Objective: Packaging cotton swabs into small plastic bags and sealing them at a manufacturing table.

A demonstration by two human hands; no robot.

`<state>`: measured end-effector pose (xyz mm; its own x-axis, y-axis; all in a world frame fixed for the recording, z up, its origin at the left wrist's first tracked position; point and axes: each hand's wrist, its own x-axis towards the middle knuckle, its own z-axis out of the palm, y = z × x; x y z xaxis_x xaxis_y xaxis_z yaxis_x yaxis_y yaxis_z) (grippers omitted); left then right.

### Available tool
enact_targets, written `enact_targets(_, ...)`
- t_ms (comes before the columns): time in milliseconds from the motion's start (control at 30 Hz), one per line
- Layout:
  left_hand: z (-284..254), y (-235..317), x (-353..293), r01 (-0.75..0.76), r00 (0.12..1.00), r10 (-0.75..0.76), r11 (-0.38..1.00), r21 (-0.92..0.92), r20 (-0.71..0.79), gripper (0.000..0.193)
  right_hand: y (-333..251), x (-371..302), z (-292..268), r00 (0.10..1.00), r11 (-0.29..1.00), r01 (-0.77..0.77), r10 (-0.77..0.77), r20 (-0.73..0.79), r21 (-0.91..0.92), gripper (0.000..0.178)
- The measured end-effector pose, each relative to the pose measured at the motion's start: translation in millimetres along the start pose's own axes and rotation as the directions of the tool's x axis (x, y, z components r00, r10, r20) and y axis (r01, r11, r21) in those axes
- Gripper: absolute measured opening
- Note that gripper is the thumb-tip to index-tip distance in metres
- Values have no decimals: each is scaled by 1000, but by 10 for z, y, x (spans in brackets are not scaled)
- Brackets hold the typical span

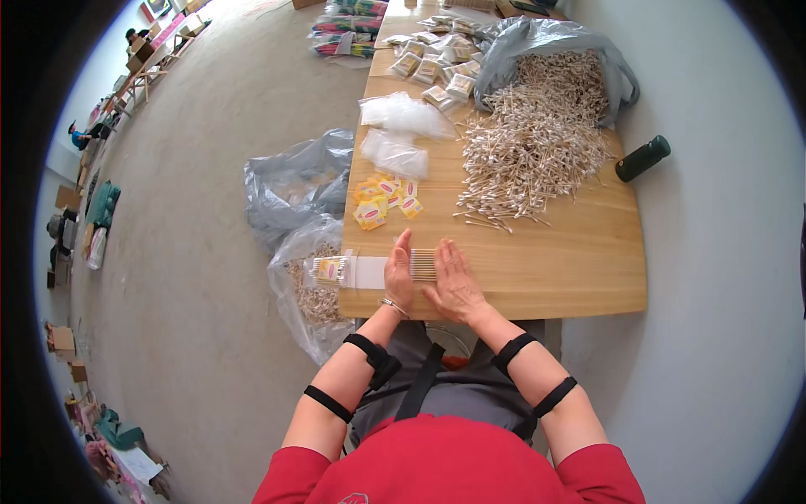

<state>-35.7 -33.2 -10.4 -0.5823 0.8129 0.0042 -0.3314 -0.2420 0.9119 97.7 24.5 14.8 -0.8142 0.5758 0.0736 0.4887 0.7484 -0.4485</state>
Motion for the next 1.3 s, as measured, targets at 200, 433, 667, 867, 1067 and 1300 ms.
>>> enact_targets(200, 11, -38, 29, -3, 1000, 2, 1000, 23, 15, 59, -67, -49, 23, 995, 974, 67, -50, 85, -217, 95)
enact_targets(433, -195, 113, -96, 68, 995, -79, 987, 149, 69, 49, -115, -35, -12, 989, 979, 78, -52, 139, -191, 106)
enact_targets(667, -182, 545, -569, -426, 884, -115, 206, 881, 454, 55, -87, -43, -6, 987, 964, 88, -50, 153, -250, 103)
enact_targets(867, -94, 566, -594, -427, 876, -208, 88, 900, 436, 65, -59, -58, 45, 992, 965, 104, -84, 94, -240, 103)
enact_targets(1067, -100, 564, -588, -423, 865, -259, 83, 902, 430, 67, -50, -58, 58, 992, 969, 102, -83, 93, -223, 104)
enact_targets(1300, -53, 592, -538, -394, 869, -291, 81, 915, 400, 74, -38, -54, 72, 992, 957, 106, -85, 89, -271, 105)
